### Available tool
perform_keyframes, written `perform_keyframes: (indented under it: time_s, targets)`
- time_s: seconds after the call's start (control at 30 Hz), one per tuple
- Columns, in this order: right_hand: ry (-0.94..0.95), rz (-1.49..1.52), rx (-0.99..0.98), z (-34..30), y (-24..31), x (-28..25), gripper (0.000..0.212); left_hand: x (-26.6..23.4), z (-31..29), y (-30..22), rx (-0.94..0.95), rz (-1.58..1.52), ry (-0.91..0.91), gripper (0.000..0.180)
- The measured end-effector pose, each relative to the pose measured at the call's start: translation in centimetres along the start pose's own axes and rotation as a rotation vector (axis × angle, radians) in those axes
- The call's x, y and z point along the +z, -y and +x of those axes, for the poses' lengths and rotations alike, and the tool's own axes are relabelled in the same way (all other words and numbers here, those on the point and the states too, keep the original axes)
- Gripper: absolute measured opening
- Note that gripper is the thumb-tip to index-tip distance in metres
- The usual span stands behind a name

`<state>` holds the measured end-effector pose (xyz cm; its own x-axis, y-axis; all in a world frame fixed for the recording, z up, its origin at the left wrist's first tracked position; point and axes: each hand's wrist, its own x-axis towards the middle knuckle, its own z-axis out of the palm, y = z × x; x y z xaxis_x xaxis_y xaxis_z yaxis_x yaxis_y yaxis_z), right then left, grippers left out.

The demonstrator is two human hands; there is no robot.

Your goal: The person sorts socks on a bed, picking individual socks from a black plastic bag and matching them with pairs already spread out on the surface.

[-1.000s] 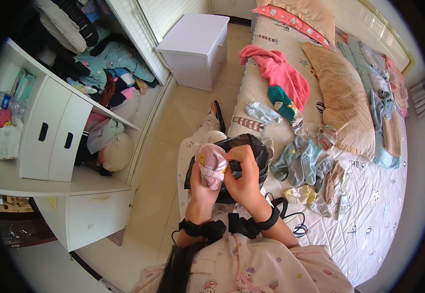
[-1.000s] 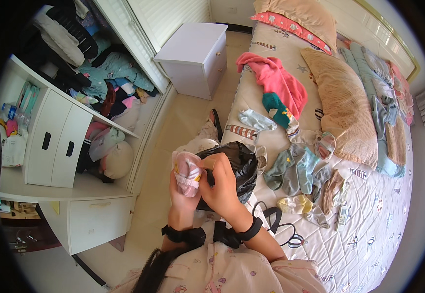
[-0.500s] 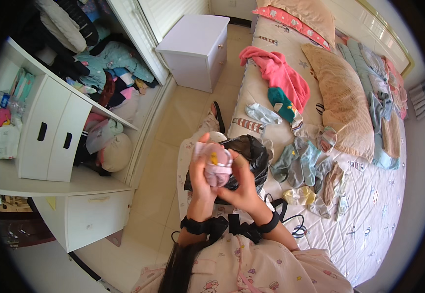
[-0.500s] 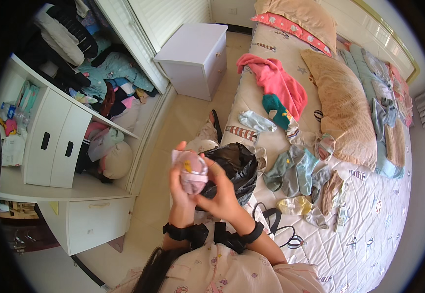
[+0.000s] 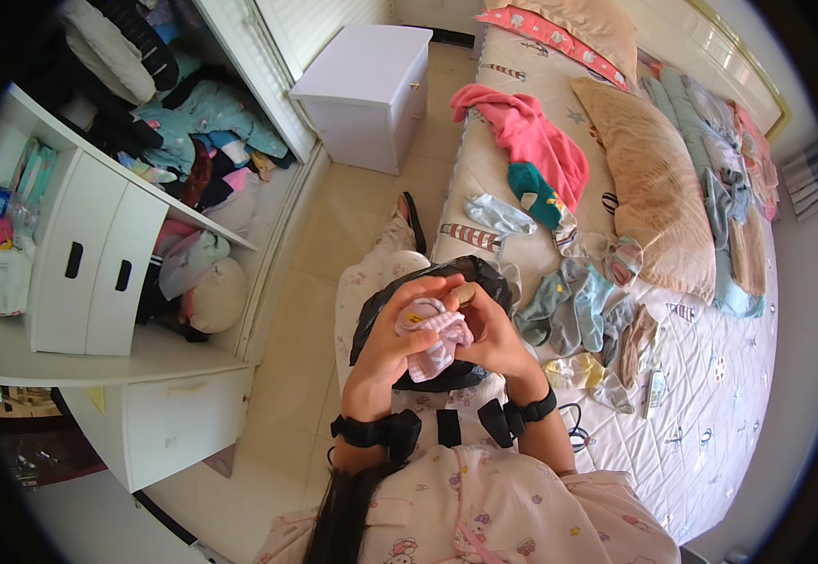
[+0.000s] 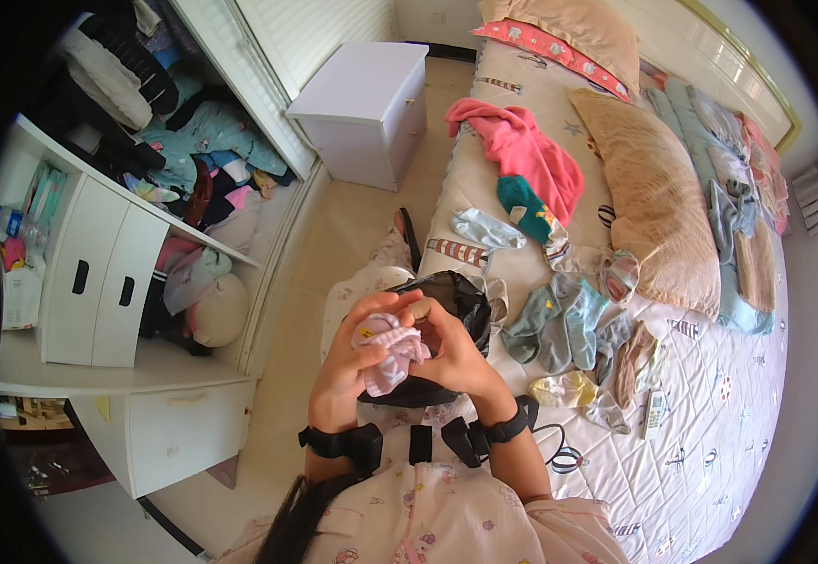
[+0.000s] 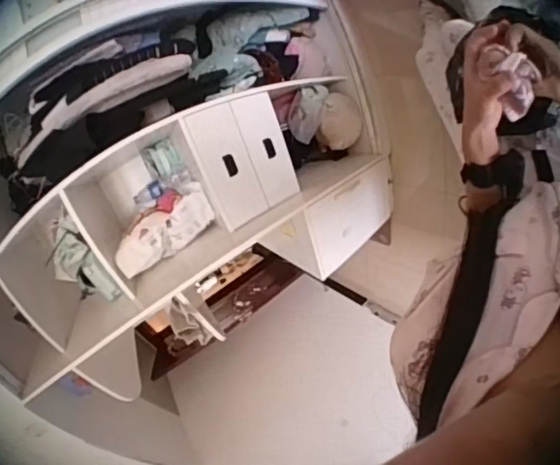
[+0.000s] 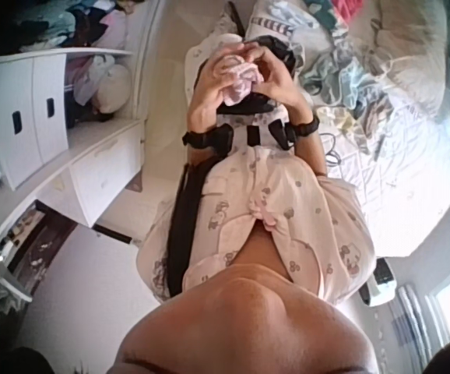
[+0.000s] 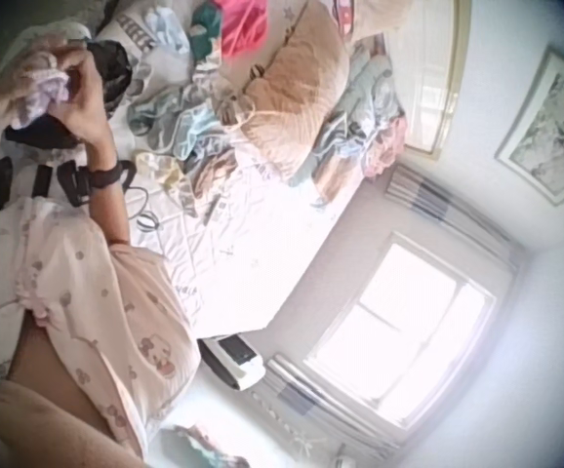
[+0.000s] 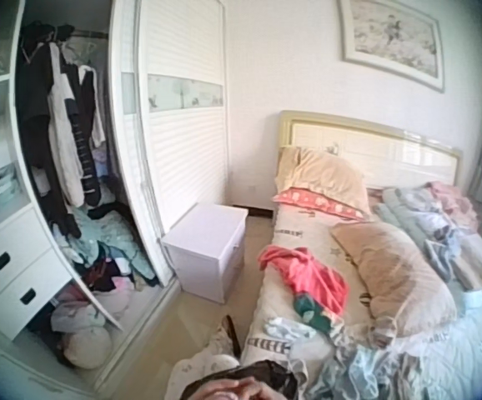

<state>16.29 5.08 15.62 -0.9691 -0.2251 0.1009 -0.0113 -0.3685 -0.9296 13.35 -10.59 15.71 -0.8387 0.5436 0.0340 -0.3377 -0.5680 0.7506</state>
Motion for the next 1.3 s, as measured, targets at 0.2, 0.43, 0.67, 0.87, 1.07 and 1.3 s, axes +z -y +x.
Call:
perform_keyframes:
  time_s: [0.2,0.43,0.67,0.87,1.07,1.3]
  targets:
    - [-0.174,-0.280,-0.170,0.4,-1.3,-0.3,0.032,0.1,0.5,0.8,0.064,0.091,-0.084,0.027]
    - [-0.441,-0.403,-0.350,0.9,-2.2,0.2,0.033,2.1,0.3,3.4,0.263,-0.102,-0.359,0.032]
    - [-0.627,-0.428,-0.249,0.5,-1.9,0.0,0.028,0.6,0.4,2.1,0.163,0.116,-0.114,0.053]
    - [-0.531,-0.599,-0.184,1.0,-0.3,0.7,0.022,0.1,0.4,2.9,0.207,0.094,-0.281,0.048]
    - [-0.328,-0.606,-0.220,0.6,-0.1,1.1,0.014,0.0,0.9,2.9,0.258,0.110,-0.529,0.033]
    - [-0.178,-0.997,-0.668,-0.3,0.5,3.4,0.020,-0.8,1.1,3.5,0.287,0.138,-0.733,0.025]
